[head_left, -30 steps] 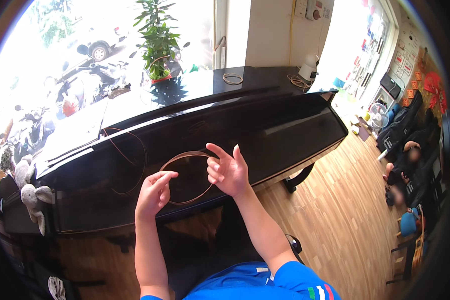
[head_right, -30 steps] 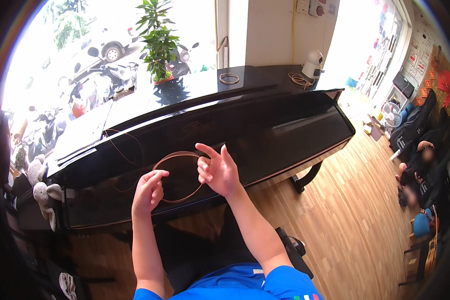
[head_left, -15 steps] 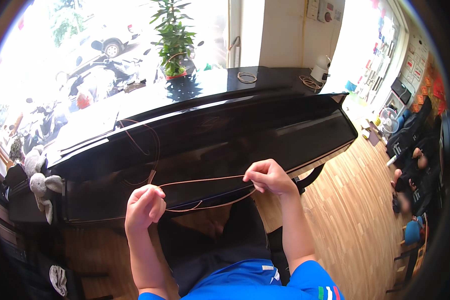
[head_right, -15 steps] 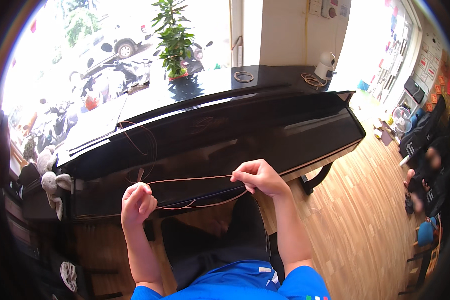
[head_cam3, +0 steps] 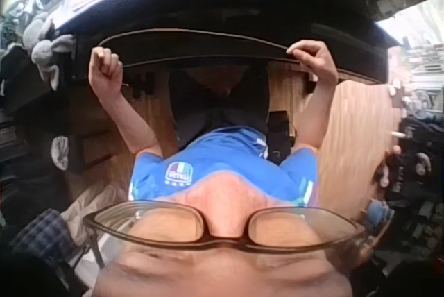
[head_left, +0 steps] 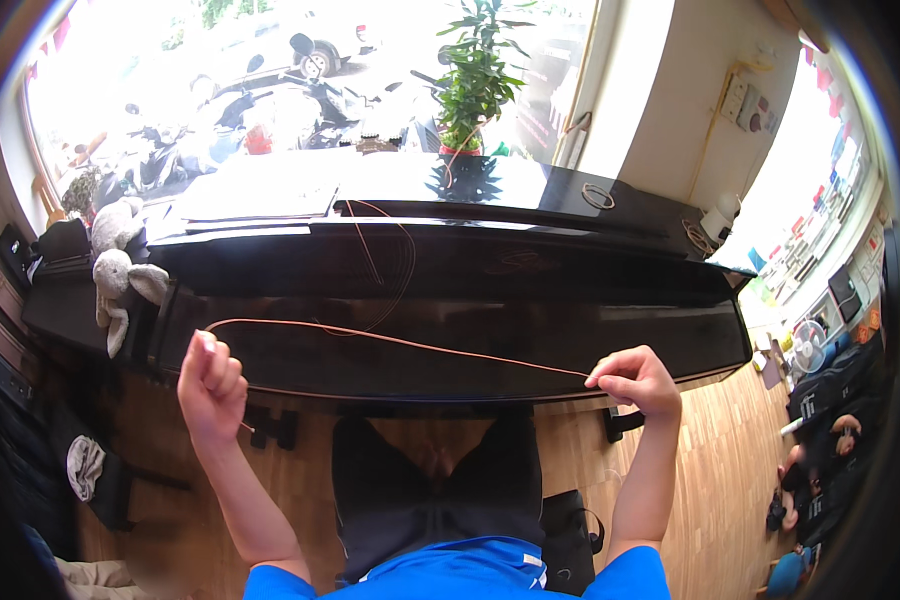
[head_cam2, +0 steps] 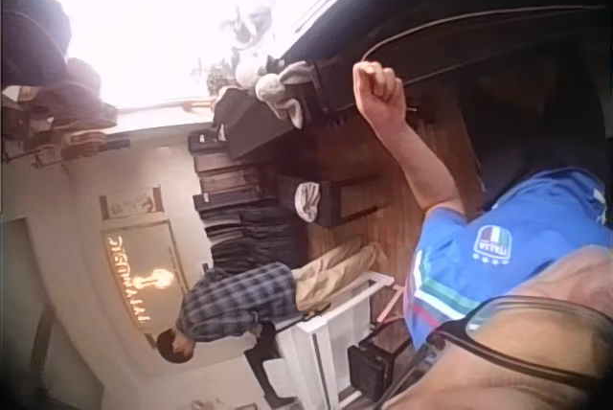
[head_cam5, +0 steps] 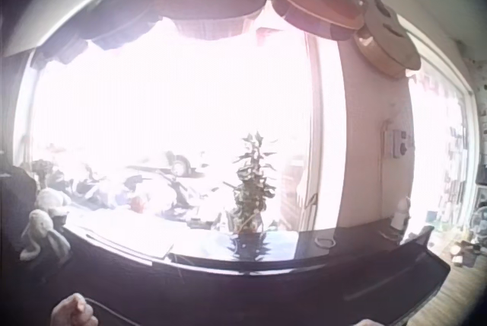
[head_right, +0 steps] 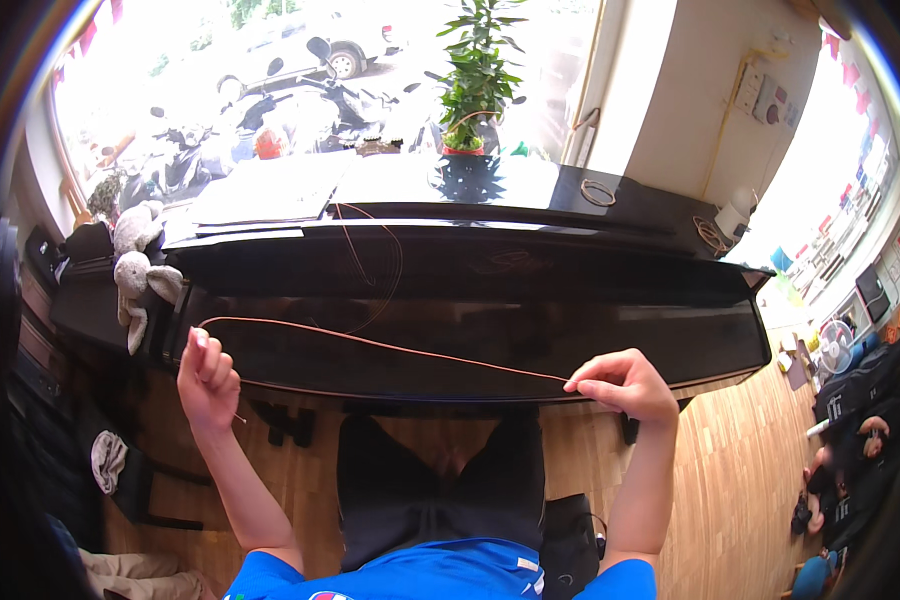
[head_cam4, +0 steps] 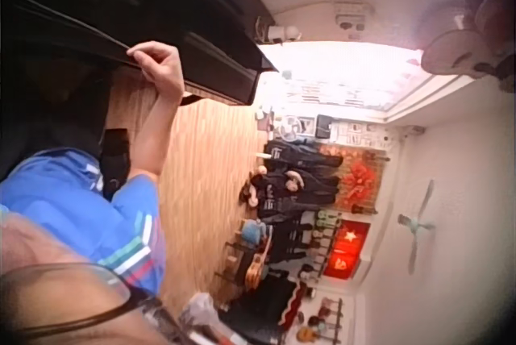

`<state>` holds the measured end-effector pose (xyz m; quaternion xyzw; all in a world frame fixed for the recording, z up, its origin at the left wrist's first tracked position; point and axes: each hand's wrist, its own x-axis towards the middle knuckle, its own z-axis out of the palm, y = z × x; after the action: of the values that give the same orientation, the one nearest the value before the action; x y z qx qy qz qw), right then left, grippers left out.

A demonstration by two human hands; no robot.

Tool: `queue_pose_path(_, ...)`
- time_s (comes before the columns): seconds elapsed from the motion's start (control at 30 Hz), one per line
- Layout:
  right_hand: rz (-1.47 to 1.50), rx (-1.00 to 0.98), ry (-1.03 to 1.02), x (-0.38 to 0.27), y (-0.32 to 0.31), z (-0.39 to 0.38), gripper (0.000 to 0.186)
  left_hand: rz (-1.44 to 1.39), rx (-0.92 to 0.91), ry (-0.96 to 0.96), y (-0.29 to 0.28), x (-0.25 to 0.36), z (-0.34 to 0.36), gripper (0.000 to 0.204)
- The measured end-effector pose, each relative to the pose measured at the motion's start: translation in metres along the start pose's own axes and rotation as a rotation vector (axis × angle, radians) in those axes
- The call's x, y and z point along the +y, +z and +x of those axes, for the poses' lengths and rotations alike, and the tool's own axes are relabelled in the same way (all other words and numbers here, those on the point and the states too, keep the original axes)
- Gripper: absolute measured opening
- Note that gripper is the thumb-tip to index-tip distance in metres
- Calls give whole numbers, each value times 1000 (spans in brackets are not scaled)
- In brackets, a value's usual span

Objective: The person manipulates a thin copper wire by hand, bending it into loops and circular shapes. They repeatedly pick up the wire, form a loop, and place it on the piano surface, occasionally adjusting the shape.

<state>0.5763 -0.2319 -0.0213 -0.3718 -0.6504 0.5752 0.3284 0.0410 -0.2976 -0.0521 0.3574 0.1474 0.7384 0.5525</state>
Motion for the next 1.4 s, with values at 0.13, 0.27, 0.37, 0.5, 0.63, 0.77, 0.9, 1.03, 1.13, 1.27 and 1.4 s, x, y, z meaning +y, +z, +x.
queue_pose_path(0.13,-255,147,12,-37,-20,-5,10,9,183,173,-19,30,5,24)
queue_pose_path(0.27,-498,410,-41,-86,-31,7,11,-19,289,273,-30,42,14,22)
queue_pose_path(0.37,-596,630,-233,-111,-45,47,16,5,273,261,-28,42,27,23)
queue_pose_path(0.5,-581,810,-538,-152,-61,131,19,32,258,242,-6,37,51,27)
queue_pose_path(0.63,-667,934,-767,-177,-76,219,22,71,214,238,21,26,84,31)
queue_pose_path(0.77,-716,900,-576,-161,-75,293,21,284,270,154,40,2,107,40)
queue_pose_path(0.9,-726,866,-403,-98,-79,363,18,469,223,79,30,-30,117,34)
queue_pose_path(1.03,-772,736,-268,-49,-79,393,18,707,250,33,26,-54,109,32)
queue_pose_path(1.13,-974,743,-261,-35,-85,406,21,785,285,17,27,-69,103,31)
queue_pose_path(1.27,-1139,659,-91,-42,-73,412,23,951,314,-66,33,-81,91,34)
queue_pose_path(1.4,-1397,580,-40,-52,-57,406,20,1179,259,-61,31,-98,76,37)
